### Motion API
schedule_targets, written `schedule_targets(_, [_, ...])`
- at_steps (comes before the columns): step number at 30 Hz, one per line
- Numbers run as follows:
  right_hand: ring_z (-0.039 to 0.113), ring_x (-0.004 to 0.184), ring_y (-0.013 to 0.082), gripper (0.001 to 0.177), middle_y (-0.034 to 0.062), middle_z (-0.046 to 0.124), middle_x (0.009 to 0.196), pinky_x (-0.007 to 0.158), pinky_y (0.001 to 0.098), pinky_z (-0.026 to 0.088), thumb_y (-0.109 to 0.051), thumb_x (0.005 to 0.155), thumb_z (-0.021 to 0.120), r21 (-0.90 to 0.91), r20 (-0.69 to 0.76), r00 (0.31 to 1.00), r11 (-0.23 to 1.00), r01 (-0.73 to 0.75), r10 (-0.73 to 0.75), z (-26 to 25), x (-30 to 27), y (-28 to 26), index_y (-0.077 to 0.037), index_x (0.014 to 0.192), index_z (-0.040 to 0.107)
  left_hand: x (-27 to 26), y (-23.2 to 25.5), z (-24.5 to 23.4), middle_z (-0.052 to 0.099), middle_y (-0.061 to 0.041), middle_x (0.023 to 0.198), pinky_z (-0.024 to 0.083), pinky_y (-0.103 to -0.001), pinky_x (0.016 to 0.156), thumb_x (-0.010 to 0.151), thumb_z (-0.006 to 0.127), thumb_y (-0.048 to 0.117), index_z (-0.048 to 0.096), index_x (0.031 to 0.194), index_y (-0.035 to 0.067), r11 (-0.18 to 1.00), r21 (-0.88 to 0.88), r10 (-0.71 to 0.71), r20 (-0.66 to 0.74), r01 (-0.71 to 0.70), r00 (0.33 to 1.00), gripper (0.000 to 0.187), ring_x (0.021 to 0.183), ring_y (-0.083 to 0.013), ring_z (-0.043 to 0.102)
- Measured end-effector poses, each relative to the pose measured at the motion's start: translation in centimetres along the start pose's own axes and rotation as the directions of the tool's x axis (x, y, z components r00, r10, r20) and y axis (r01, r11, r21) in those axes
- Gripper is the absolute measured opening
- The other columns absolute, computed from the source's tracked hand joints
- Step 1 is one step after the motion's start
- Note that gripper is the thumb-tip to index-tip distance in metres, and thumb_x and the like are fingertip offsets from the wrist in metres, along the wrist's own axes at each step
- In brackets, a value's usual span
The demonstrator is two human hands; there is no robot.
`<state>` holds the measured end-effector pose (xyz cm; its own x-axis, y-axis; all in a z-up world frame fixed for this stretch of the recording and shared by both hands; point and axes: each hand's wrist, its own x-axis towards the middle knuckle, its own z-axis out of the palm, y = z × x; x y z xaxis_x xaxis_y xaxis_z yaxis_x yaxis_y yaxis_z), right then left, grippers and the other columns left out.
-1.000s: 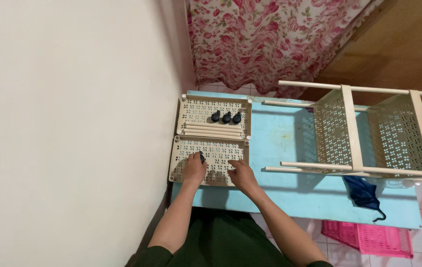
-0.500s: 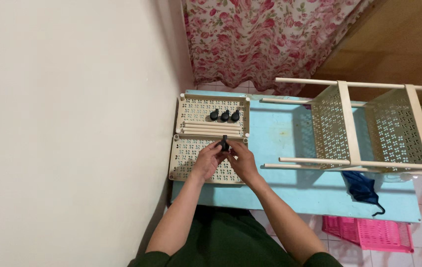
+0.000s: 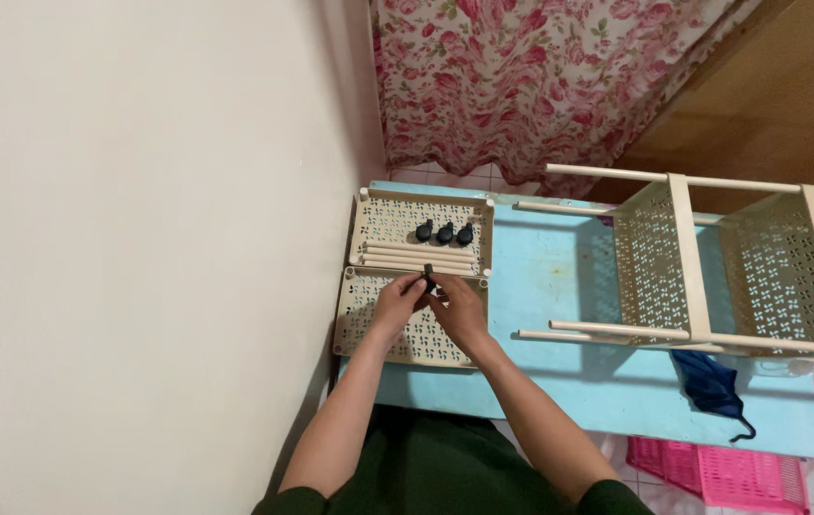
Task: The person assembles a plastic shoe rack by inserting horizontal rods into the side panels and securing them with black plastic caps. The person then places the assembled rack on a blue table and organizes the remaining parts in a tray.
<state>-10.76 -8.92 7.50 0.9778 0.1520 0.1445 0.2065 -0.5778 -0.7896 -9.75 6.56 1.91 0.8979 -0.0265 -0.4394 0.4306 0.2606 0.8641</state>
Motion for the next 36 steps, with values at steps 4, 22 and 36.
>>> schedule_targets(4, [0.074,0.088,0.0266,0.044,0.0123,0.069,0.118,0.077,0.0361,0.061,-0.011,0.085,0.077,0.002,-0.021,0.997,0.997,-0.075,0.075,0.8,2.5,1.2,-0.007,0.128,0.066,6.4,1.5,-2.3,0.078,-0.012,0.108,0.056,-0.032,0.076,0.096,0.069,0.023,0.068,0.131,0.004,0.915,0.404,0.1,-0.219,-0.003,0.971,0.04,0.084,-0.0188,0.072])
schedule_targets(22, [0.055,0.119,0.042,0.041,0.0199,0.062,0.13,0.103,0.0481,0.045,-0.012,0.086,0.071,-0.254,-0.208,0.943,0.917,-0.308,0.259,0.2,6.1,11.8,-0.001,0.126,0.066,20.9,-0.4,-3.7,0.071,-0.018,0.122,0.053,-0.045,0.096,0.095,0.069,0.023,0.067,0.123,0.004,0.763,0.64,0.062,-0.211,0.09,0.976,0.034,0.113,-0.0352,0.067])
schedule_targets(36, [0.057,0.116,0.0441,0.05,0.0245,0.06,0.131,0.101,0.0508,0.046,-0.009,0.089,0.065,-0.25,-0.247,0.89,0.863,-0.44,0.382,1.6,7.5,14.4,-0.001,0.137,0.056,15.1,3.6,-2.5,0.058,-0.021,0.126,0.05,-0.048,0.103,0.096,0.061,0.009,0.064,0.125,0.0,0.325,0.944,0.304,-0.16,0.056,0.939,0.03,0.12,-0.0391,0.059])
